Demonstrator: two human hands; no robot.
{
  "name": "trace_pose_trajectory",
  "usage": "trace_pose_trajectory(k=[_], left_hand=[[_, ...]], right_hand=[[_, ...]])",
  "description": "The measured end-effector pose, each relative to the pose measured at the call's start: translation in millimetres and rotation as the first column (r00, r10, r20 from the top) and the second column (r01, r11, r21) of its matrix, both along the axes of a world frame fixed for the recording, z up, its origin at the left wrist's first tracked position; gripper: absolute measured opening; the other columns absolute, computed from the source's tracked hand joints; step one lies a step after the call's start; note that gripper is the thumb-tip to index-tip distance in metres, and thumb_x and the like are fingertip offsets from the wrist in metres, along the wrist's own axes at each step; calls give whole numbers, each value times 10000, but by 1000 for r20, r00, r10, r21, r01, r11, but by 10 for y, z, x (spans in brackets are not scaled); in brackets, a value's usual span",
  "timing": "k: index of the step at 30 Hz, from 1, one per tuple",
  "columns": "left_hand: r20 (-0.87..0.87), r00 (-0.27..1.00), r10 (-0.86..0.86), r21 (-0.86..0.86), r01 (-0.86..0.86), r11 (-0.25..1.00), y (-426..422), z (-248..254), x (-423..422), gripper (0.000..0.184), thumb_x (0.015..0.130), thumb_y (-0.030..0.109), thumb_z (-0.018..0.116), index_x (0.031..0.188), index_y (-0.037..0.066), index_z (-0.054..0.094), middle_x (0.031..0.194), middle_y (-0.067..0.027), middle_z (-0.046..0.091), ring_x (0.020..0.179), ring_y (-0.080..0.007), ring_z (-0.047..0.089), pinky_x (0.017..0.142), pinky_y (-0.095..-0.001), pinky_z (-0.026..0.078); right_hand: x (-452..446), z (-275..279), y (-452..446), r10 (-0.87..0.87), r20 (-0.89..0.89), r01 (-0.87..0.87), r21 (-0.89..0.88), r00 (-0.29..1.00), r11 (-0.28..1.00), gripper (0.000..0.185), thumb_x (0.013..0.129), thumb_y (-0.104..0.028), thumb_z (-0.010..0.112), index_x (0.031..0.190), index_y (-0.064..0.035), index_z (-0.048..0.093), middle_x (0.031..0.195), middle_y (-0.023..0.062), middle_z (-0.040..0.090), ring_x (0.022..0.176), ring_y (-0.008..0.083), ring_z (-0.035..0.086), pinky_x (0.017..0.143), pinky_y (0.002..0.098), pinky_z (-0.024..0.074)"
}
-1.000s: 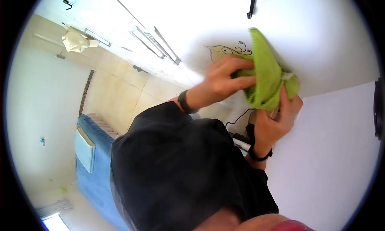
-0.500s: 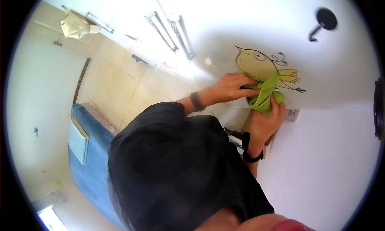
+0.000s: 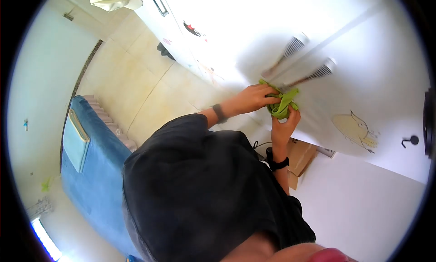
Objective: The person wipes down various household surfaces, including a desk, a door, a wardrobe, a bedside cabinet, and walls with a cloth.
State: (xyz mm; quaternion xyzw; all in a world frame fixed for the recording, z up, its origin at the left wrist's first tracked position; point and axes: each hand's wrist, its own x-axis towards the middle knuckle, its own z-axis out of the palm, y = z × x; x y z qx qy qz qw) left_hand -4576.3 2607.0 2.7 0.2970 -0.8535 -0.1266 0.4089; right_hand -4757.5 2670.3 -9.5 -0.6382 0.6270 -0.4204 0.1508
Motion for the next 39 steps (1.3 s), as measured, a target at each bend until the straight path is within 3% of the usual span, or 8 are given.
trace_pose_trajectory(k=[8, 14, 19, 22, 27, 32, 35, 39], left_hand=[[33, 993, 116, 5, -116, 993, -535, -303, 1695, 510, 665, -71, 635, 1130, 138, 667, 1025, -57, 627, 960, -264, 619, 781, -356, 520], [-137, 971, 197, -140, -216, 966, -926, 253, 2746, 433, 638, -53, 688, 1048, 84, 678, 962, -62, 650, 858, -267, 639, 701, -367, 530], [-408, 907, 103, -244, -217, 945, -1100, 875, 2729, 353, 619, -37, 715, 955, 73, 704, 872, -58, 651, 743, -244, 629, 604, -336, 517], [-435, 896, 86, -236, -205, 950, -1138, 995, 2608, 354, 615, -40, 711, 944, 91, 718, 865, -40, 649, 727, -234, 621, 600, -332, 514], [-343, 938, 39, -137, -91, 986, -1139, 460, 2596, 325, 609, -33, 700, 901, 112, 713, 811, -23, 608, 750, -227, 613, 593, -328, 497], [-206, 974, 98, 35, -92, 995, -1004, -133, 2744, 280, 626, -29, 701, 878, 86, 662, 882, -48, 611, 824, -256, 622, 670, -350, 515], [-118, 975, 190, 124, -176, 977, -946, -38, 2994, 348, 640, -39, 699, 963, 90, 678, 900, -60, 614, 847, -273, 622, 693, -353, 521], [-190, 938, 290, -10, -297, 955, -855, 693, 3456, 474, 649, -26, 717, 1100, 119, 695, 935, -67, 629, 858, -271, 623, 689, -365, 521]], right_hand=[[1845, -326, -548, -1, 5, 1, -22, 1000, 1000, 589, 741, -70, 767, 1273, -23, 519, 1286, 202, 469, 1213, 386, 414, 1020, 467, 356], [2885, 356, -1045, 55, -83, -73, -241, 995, 968, 618, 669, -44, 771, 1252, -77, 567, 1219, 163, 478, 1143, 364, 432, 952, 458, 400], [3070, 1025, -1074, -62, -66, 31, -397, 996, 917, 675, 663, -30, 781, 1296, -63, 546, 1257, 182, 439, 1157, 368, 415, 962, 448, 387], [3040, 1106, -1093, -117, -18, 97, -445, 993, 890, 661, 677, -23, 783, 1295, -47, 548, 1274, 183, 417, 1166, 359, 416, 977, 436, 381], [2824, 423, -1056, -90, -10, 79, -390, 996, 917, 635, 660, -36, 815, 1246, -36, 569, 1220, 161, 428, 1135, 341, 465, 956, 419, 419], [2875, -166, -958, -68, 2, 67, -144, 998, 987, 604, 669, -44, 800, 1228, -31, 573, 1198, 158, 464, 1147, 345, 474, 973, 414, 416], [3177, -100, -1022, -17, 212, 18, -5, 977, 1000, 570, 708, -34, 767, 1241, -19, 564, 1194, 145, 480, 1126, 324, 517, 947, 397, 450], [3631, 449, -1216, 173, 343, -124, -160, 924, 979, 600, 741, -11, 748, 1304, -25, 543, 1209, 139, 487, 1062, 267, 568, 830, 315, 511]])
